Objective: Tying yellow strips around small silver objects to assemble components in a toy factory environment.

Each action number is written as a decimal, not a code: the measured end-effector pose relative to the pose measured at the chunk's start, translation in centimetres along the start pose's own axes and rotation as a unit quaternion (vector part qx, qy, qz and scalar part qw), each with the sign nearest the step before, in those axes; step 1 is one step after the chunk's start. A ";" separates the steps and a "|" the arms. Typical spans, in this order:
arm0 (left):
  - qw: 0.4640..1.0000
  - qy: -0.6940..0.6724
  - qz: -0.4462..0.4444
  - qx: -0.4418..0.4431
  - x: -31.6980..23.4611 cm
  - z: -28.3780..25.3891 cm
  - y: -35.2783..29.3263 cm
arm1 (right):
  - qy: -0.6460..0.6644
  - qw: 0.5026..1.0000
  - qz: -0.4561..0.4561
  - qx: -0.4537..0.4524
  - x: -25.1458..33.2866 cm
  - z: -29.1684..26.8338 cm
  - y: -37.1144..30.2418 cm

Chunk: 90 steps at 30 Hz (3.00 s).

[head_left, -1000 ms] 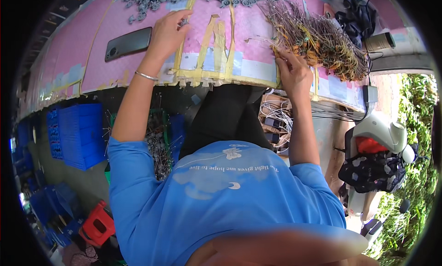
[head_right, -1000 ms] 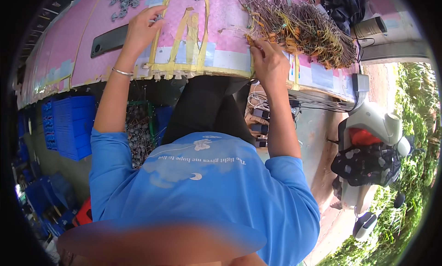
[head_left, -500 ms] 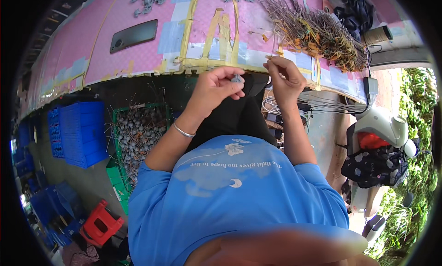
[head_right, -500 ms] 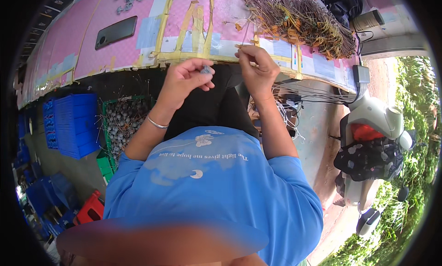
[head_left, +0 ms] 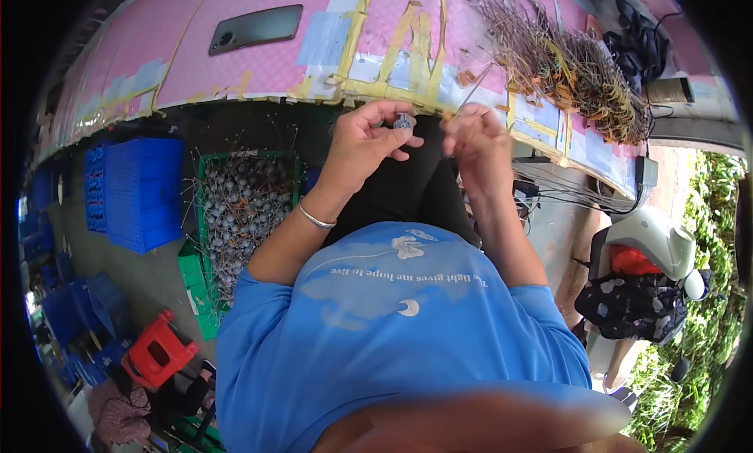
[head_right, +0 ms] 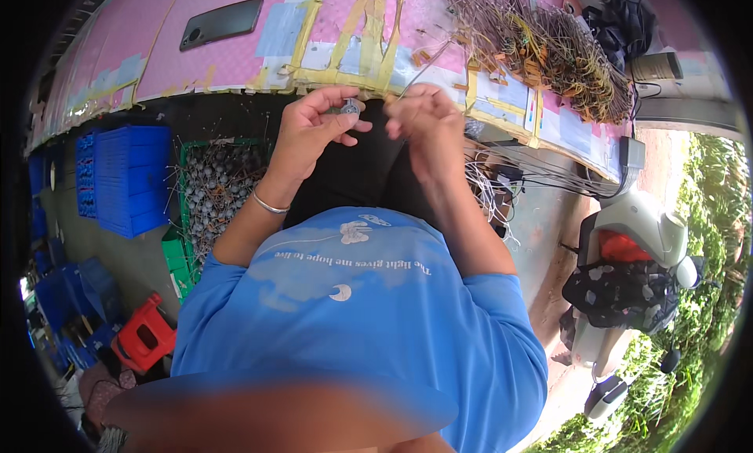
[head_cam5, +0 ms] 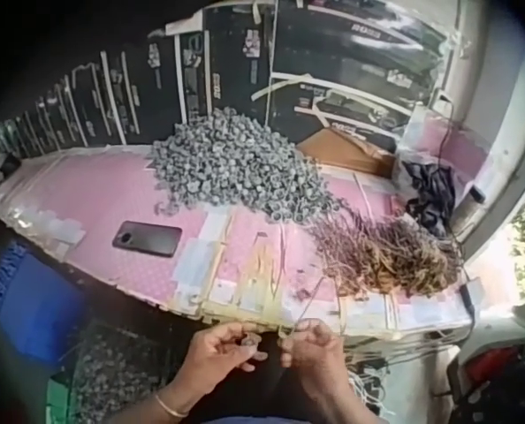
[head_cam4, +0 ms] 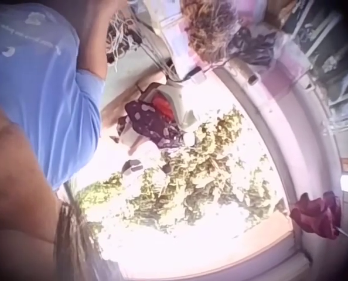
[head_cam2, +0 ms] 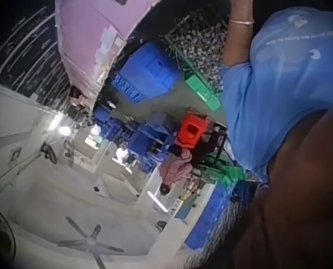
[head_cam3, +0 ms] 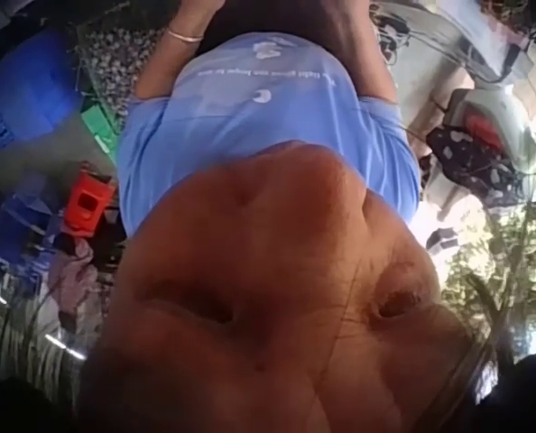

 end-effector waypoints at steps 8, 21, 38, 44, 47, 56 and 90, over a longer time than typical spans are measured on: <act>1.000 0.009 -0.006 0.014 1.2 0.3 -0.3 | -0.127 0.961 0.156 0.191 -4.3 1.1 -3.5; 0.998 0.055 -0.005 0.003 -0.3 0.3 -1.4 | -0.253 0.950 0.070 0.167 -3.4 1.1 -3.9; 0.997 -0.043 -0.051 0.042 -2.2 1.5 -2.5 | -0.196 0.966 -0.094 0.141 -1.0 2.6 -2.5; 0.997 0.002 -0.007 0.080 -2.5 3.2 -3.0 | -0.032 0.958 -0.031 0.284 -0.6 6.0 -3.1; 0.998 -0.028 -0.019 0.058 -2.2 2.7 -2.5 | 0.017 0.965 -0.019 0.261 -0.3 5.3 -2.0; 0.999 -0.037 0.013 0.008 -2.2 1.7 -2.0 | 0.009 0.980 0.095 0.176 -2.4 5.2 -1.1; 0.997 0.015 -0.042 0.070 0.1 -1.2 -0.9 | -0.656 0.446 -0.596 0.125 6.1 13.0 17.4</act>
Point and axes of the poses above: each hand's wrist, its own y-axis towards the middle knuckle, its own z-axis out of the palm, x = y × z, the point moved 10 cm from there along y, towards the middle knuckle, and after that the axes turned 13 degrees about -x, right-handed, at the moved point
